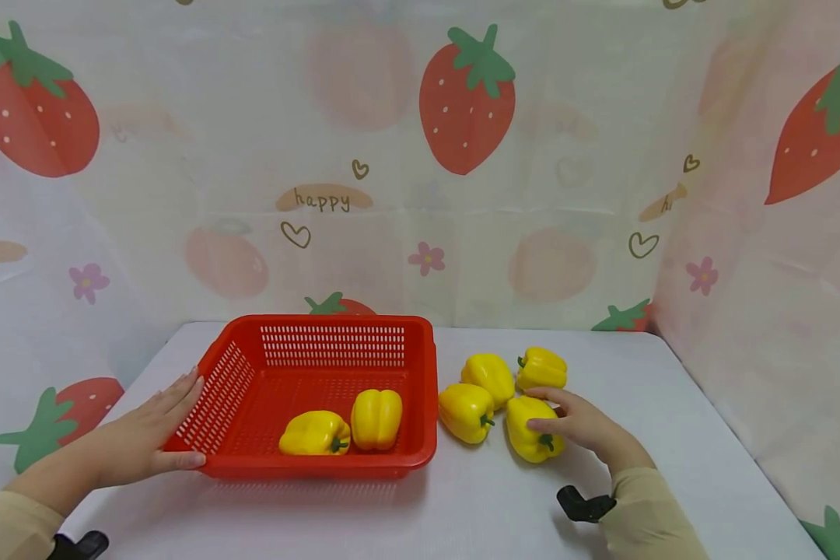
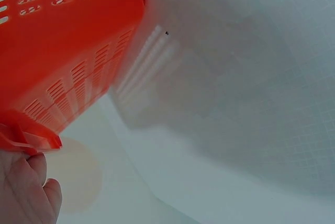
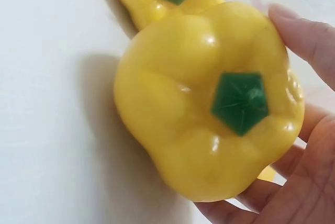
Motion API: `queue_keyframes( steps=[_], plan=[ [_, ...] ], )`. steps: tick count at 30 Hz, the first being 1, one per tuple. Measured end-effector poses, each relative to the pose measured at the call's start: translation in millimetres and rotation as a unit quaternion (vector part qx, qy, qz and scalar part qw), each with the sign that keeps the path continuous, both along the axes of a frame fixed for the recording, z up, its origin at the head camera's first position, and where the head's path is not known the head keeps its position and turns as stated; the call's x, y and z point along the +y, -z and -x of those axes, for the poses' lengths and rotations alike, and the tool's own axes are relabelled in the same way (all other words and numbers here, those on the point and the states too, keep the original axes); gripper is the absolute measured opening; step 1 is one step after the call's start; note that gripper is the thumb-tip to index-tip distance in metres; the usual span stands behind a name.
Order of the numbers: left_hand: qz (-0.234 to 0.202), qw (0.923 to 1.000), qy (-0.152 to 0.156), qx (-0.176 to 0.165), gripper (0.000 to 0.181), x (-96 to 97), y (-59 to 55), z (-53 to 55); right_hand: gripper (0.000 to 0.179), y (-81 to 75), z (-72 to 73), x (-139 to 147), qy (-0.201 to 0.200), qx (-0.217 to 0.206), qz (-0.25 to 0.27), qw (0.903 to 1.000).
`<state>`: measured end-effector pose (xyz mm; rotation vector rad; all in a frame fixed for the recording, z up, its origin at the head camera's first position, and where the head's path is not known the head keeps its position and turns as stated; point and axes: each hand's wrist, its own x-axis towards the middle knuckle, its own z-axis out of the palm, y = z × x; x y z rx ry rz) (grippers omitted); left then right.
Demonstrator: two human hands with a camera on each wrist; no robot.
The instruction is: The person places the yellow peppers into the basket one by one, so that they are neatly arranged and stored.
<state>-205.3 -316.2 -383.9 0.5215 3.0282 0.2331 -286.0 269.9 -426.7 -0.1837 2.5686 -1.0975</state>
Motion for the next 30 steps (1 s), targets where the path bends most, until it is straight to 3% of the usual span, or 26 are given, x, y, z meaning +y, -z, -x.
queue_keyframes(
  steps=[12, 26, 30],
  plan=[
    [-0.001, 1.0000, -0.004, -0.003, 0.112, -0.5, -0.7, -0.4, 0.068, 5.0, -3.1, 5, 0.006, 0.009, 0.006, 0.9999],
    [0.002, 1.0000, -0.005, -0.003, 0.113, -0.4, 0.6, -0.1, 0.065, 5.5, -7.6, 16, -0.038, -0.035, 0.091, 0.9945],
    [0.004, 1.0000, -0.006, -0.001, 0.113, 0.0, -0.9, -1.3, 0.067, 5.5, -7.1, 15, -0.042, -0.041, 0.087, 0.9945]
  ],
)
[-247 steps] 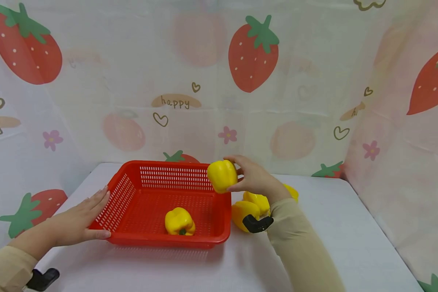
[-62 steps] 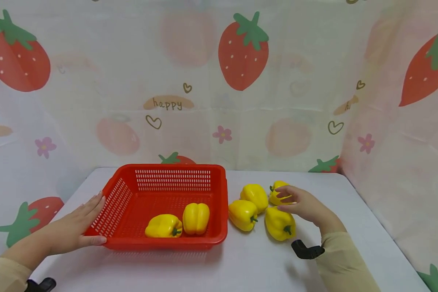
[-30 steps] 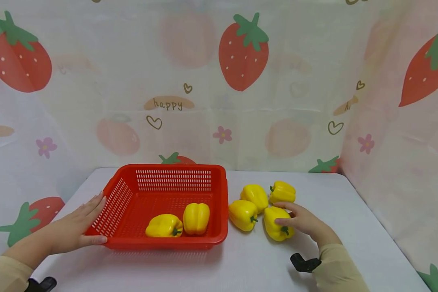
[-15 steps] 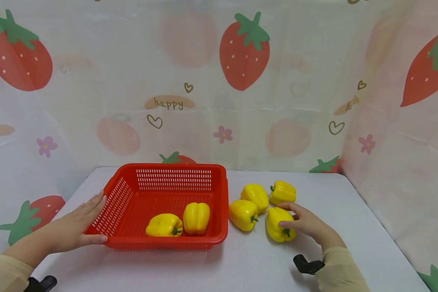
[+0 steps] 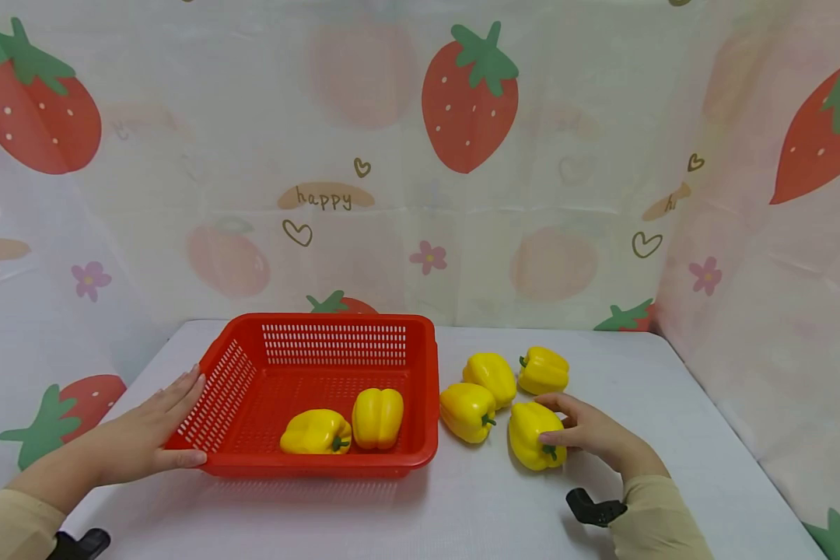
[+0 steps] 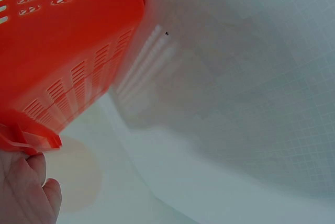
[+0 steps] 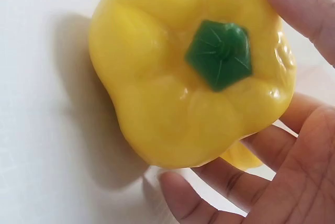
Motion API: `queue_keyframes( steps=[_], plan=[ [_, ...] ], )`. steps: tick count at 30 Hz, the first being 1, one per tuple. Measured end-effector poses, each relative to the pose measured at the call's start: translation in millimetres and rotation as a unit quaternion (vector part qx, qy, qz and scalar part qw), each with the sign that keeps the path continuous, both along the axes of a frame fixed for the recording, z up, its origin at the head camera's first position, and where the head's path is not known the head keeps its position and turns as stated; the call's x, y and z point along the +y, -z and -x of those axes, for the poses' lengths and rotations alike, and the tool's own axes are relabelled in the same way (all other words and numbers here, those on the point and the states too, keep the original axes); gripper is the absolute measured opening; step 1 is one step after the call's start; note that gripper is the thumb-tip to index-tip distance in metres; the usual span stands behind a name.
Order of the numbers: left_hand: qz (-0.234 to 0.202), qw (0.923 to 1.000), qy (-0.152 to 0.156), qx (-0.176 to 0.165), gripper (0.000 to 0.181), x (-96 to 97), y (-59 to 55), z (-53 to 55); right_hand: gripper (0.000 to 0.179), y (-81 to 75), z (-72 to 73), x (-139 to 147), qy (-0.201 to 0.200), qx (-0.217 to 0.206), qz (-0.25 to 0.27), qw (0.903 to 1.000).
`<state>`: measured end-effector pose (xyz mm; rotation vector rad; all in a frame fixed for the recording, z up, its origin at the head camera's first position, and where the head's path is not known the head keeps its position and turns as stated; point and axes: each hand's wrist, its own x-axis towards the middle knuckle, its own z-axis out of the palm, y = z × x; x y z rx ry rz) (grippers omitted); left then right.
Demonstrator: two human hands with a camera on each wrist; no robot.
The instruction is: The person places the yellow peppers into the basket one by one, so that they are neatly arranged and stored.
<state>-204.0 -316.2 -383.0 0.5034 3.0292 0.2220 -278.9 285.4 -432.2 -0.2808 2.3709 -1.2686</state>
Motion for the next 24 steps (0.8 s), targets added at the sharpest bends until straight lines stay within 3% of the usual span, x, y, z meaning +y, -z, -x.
queue_keyframes(
  steps=[13, 24],
  plan=[
    [-0.002, 1.0000, 0.003, 0.003, 0.112, -0.6, -0.1, -0.2, 0.071, 1.0, -2.8, -3.9, -0.012, -0.035, -0.004, 0.9993],
    [-0.004, 1.0000, 0.004, 0.004, 0.112, -0.3, -0.6, -1.1, 0.072, 4.5, -0.1, -8.4, -0.008, -0.009, -0.031, 0.9994]
  ],
)
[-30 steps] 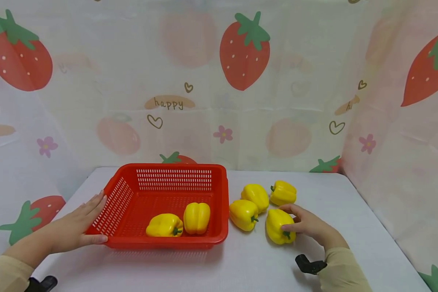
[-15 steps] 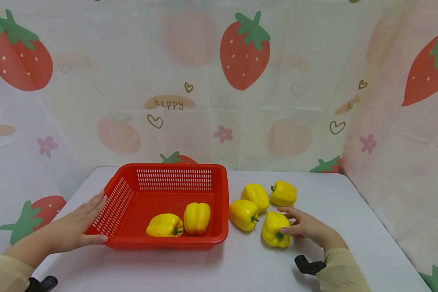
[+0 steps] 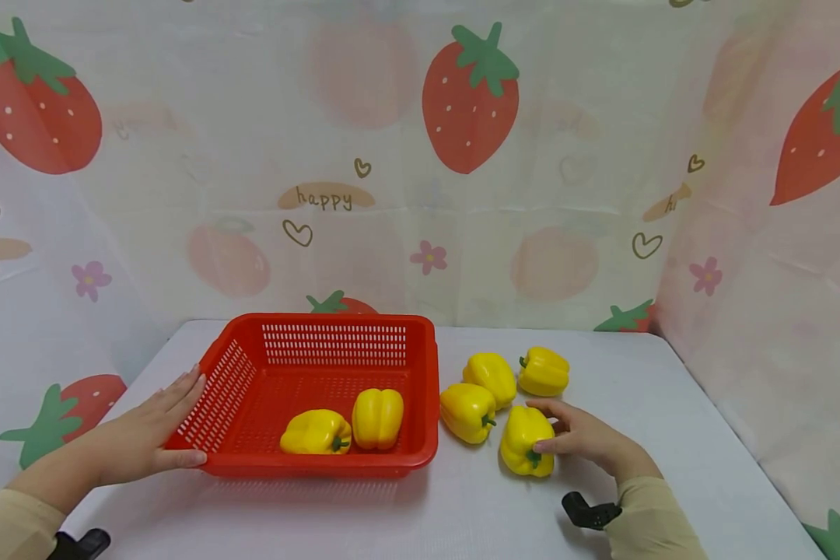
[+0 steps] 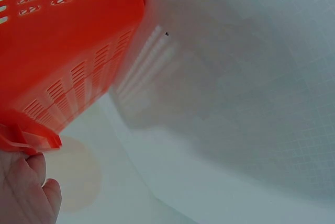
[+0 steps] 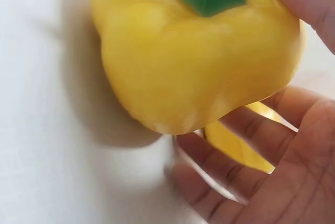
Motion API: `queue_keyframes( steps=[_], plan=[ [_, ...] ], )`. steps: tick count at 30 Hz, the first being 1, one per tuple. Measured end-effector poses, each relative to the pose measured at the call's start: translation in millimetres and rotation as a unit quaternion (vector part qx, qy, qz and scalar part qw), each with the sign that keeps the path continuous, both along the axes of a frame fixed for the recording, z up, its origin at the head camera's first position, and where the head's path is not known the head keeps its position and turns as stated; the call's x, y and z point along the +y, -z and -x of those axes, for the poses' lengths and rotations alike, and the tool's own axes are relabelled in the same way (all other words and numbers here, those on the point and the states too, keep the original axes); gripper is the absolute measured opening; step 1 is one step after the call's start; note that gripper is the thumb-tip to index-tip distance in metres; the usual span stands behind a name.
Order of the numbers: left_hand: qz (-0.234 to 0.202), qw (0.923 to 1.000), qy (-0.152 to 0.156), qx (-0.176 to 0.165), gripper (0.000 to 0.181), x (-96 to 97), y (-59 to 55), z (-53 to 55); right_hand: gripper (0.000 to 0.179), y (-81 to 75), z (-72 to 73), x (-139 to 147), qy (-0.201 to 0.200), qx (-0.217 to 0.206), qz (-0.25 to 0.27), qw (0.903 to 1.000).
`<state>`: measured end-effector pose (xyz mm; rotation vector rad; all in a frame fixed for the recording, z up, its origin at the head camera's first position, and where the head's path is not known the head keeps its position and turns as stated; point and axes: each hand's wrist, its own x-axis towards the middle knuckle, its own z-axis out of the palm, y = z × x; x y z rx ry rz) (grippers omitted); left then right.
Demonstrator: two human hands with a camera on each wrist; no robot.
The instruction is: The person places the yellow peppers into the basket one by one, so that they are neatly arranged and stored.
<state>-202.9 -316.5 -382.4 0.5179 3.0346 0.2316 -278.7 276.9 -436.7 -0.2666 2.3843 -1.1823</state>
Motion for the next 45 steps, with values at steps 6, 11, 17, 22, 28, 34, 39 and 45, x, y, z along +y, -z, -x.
queue_keyframes(
  steps=[6, 11, 17, 22, 28, 34, 39, 45],
  plan=[
    [0.002, 1.0000, -0.002, 0.000, 0.112, -0.5, 0.7, 0.3, 0.071, 2.4, -0.2, -2, 0.002, 0.019, 0.010, 0.9998],
    [0.001, 1.0000, -0.002, -0.002, 0.112, 0.2, 0.8, -0.2, 0.069, 0.3, -1.1, -4, 0.000, 0.026, 0.009, 0.9996],
    [0.000, 1.0000, -0.001, -0.003, 0.112, 0.5, 0.6, -0.5, 0.068, -1.5, -0.9, -3, -0.005, 0.026, 0.011, 0.9996],
    [-0.002, 1.0000, 0.000, -0.004, 0.112, 1.2, -0.4, -0.2, 0.069, -6.3, -0.2, 0, -0.014, 0.047, 0.004, 0.9988],
    [-0.001, 1.0000, -0.001, -0.006, 0.112, 1.5, -1.6, 0.2, 0.069, -19.2, 1.4, 2, -0.027, 0.074, 0.002, 0.9969],
    [0.003, 1.0000, -0.001, -0.003, 0.113, 1.1, -1.2, 0.5, 0.068, -32.9, 5.3, 1, -0.033, 0.097, 0.005, 0.9947],
    [0.003, 1.0000, 0.000, -0.002, 0.112, 1.2, -1.0, 0.2, 0.068, -38.6, 8.2, -1, -0.039, 0.108, 0.023, 0.9931],
    [0.002, 1.0000, 0.001, -0.002, 0.112, 1.0, -1.5, -0.3, 0.067, -51.6, 10.7, -6, -0.062, 0.117, 0.026, 0.9908]
  ],
)
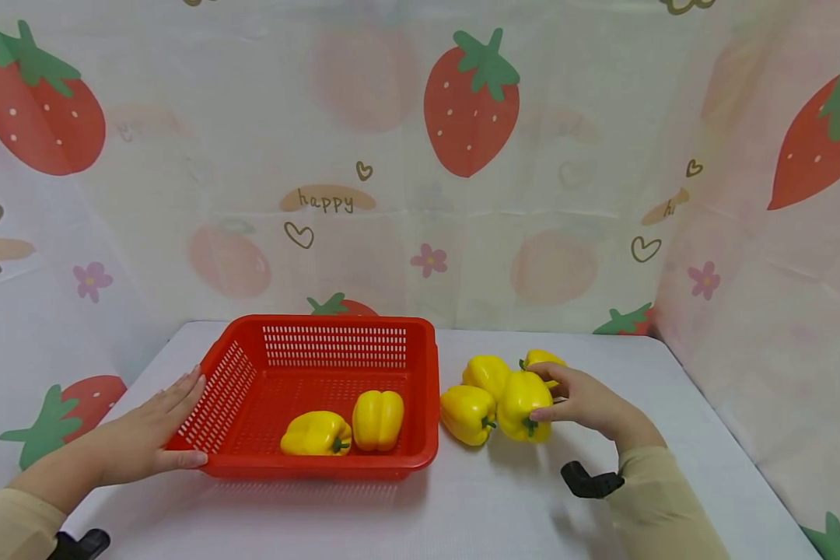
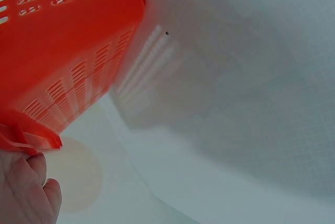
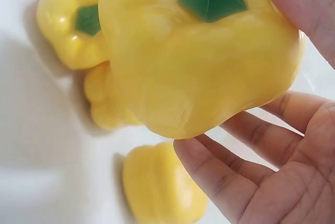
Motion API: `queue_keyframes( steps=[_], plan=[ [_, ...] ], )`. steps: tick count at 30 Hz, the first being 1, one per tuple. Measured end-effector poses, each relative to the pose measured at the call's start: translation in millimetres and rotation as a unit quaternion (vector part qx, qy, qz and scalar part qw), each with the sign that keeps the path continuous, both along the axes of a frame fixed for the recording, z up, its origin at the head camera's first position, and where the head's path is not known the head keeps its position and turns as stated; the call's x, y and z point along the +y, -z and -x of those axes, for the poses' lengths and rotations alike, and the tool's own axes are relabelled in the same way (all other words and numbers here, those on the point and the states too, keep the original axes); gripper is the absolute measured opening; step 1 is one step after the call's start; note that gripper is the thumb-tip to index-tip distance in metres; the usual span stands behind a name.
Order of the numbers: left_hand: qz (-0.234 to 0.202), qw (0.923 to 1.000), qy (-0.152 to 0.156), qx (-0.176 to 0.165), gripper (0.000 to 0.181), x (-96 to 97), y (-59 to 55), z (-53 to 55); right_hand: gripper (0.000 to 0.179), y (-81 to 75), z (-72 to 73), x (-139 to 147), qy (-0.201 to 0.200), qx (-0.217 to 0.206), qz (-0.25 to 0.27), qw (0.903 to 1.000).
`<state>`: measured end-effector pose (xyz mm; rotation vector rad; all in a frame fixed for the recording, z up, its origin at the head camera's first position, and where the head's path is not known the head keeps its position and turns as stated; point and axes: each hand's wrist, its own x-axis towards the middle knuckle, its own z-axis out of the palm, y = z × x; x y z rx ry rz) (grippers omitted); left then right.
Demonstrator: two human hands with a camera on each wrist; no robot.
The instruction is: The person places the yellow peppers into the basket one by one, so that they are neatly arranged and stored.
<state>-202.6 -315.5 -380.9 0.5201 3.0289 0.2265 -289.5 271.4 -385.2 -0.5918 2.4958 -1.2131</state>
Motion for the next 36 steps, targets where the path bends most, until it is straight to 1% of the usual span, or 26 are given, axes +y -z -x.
queue_keyframes(
  steps=[8, 13, 21, 36],
  plan=[
    [0.000, 1.0000, 0.001, 0.004, 0.112, -1.1, 2.0, 0.8, 0.066, -18.7, 6.0, -9, -0.027, 0.023, -0.003, 0.9994],
    [0.000, 1.0000, 0.001, 0.004, 0.113, -1.4, 2.9, 1.5, 0.065, -27.6, 9.3, -15, -0.023, 0.016, -0.005, 0.9996],
    [0.000, 1.0000, -0.001, 0.001, 0.113, -0.9, 1.4, 1.7, 0.067, -42.3, 14.0, -29, -0.032, 0.029, -0.021, 0.9988],
    [-0.004, 1.0000, -0.002, 0.001, 0.112, -0.9, 2.1, 2.0, 0.069, -63.0, 22.3, -63, -0.057, 0.037, -0.015, 0.9976]
  ],
)
